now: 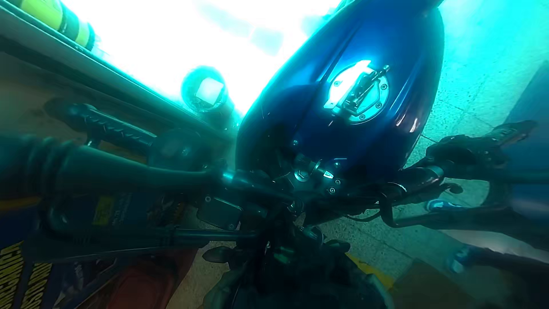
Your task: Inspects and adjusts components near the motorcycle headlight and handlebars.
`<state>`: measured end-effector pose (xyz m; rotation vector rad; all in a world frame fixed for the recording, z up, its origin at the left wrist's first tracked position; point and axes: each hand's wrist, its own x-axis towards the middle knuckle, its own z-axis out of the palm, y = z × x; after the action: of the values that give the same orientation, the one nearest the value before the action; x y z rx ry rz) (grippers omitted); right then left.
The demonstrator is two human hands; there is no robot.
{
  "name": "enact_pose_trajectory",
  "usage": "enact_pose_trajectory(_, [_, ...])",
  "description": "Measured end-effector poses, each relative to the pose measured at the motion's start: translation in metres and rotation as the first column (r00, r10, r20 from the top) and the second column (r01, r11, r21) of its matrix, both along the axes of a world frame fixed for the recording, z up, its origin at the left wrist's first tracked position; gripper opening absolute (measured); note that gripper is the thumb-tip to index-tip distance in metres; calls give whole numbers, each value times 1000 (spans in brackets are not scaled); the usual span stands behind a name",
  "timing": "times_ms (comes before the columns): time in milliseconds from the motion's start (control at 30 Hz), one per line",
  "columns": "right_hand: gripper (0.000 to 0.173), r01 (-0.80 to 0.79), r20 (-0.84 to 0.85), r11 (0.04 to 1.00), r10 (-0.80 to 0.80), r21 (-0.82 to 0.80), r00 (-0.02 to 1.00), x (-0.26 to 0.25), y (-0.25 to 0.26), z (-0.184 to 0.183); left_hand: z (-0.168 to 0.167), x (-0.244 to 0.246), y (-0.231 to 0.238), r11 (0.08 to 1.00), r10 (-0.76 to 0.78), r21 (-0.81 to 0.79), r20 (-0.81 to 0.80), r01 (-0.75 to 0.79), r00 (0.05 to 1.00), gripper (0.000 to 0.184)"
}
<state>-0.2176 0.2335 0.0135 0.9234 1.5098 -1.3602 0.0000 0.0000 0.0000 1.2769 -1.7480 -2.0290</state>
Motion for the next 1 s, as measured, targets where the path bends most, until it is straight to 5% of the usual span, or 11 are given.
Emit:
enact_pose_trajectory(200, [25, 407, 148, 912, -395, -59, 907, 31, 9, -54, -79, 55, 3, 976, 4, 218, -50, 7, 999, 60])
enact_pose_trajectory(233, [22, 435, 132, 876, -415, -207, 900, 53, 30, -84, -86, 60, 2, 963, 1, 268, -35, 8, 999, 60])
enact_pose_trajectory(267, [23, 252, -38, 777, -333, -577, 942, 87, 68, -134, -93, 65, 2, 948, -9, 319, -20, 15, 1000, 60])
enact_pose_trajectory(300, [24, 109, -162, 754, -276, -647, 947, 103, 83, -166, -96, 67, 2, 939, -21, 344, 14, 15, 1000, 59])
enact_pose_trajectory(400, [21, -18, -305, 822, -190, -569, 933, 122, 94, -210, -108, 75, 3, 954, -68, 297, 92, 37, 993, 66])
enact_pose_trajectory(533, [28, -66, -401, 790, -236, -609, 885, 136, 95, -249, -132, 86, -2, 960, -179, 254, 220, 121, 959, 122])
enact_pose_trajectory(733, [32, -53, -433, 780, -288, -624, 854, 143, 90, -298, -187, 113, -12, 939, -242, 248, -12, 237, 970, 131])
enact_pose_trajectory(867, [30, -124, -540, 713, -393, -691, 744, 150, 88, -341, -220, 123, -26, 905, -335, 247, -83, 345, 938, 136])
enact_pose_trajectory(933, [31, -60, -514, 785, -344, -617, 786, 149, 84, -328, -235, 133, -29, 885, -374, 250, -124, 394, 919, 139])
enact_pose_trajectory(1000, [35, -177, -563, 772, -267, -611, 782, 145, 88, -325, -242, 134, -31, 857, -434, 249, -124, 451, 892, 143])
